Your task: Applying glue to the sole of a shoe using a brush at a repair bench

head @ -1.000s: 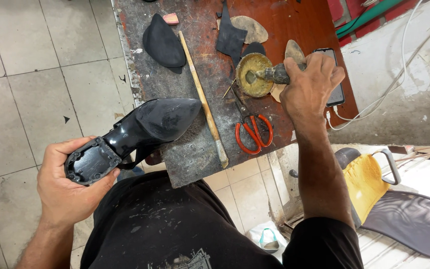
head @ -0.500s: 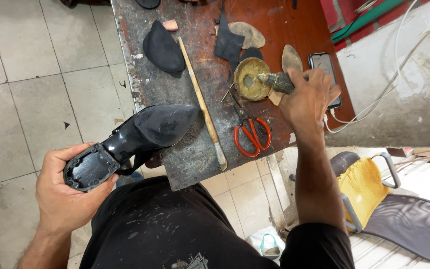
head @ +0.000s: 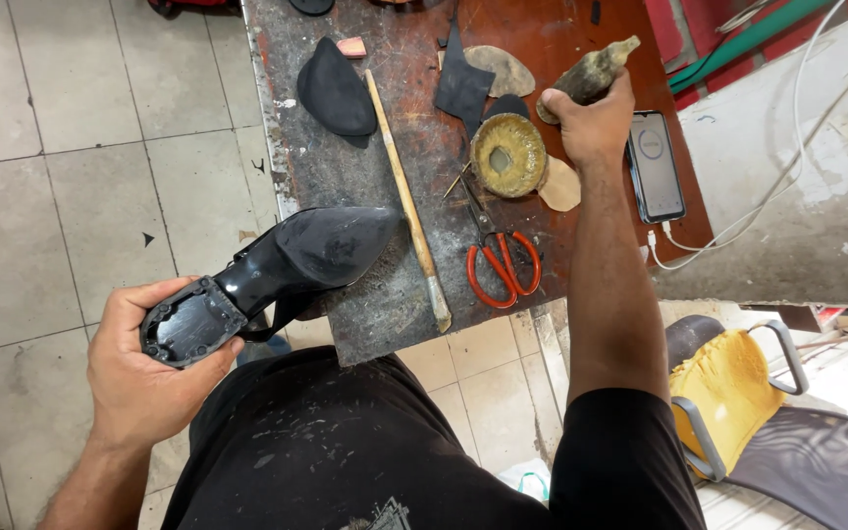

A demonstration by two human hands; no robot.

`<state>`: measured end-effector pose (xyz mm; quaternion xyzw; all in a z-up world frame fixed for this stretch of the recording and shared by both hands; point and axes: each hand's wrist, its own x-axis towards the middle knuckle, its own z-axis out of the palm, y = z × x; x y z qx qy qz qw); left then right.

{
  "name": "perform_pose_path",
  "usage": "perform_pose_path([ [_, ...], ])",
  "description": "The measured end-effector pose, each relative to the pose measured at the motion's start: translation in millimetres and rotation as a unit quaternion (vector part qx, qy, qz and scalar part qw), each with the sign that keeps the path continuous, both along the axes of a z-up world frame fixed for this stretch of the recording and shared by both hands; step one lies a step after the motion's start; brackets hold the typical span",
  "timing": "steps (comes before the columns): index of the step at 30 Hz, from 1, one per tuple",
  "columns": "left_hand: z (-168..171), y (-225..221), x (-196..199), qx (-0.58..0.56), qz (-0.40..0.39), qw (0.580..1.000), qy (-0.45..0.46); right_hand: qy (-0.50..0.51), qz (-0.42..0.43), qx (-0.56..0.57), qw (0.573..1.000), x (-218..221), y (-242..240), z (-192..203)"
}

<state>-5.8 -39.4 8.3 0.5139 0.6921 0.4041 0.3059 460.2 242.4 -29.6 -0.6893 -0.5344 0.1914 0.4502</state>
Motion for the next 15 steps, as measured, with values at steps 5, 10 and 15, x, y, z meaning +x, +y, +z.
perform_pose_path([
  [5,-3,-5,4,0.005,0.009,1.000,0.001,-0.036,0.020,0.019,0.999,-7,-13,14],
  [10,-6,-9,8,0.007,0.021,1.000,-0.004,-0.140,-0.009,0.167,0.976,-47,-103,57],
  [15,-2,-4,3,-0.001,-0.015,1.000,0.003,-0.246,0.349,-0.055,0.902,-120,-179,39],
])
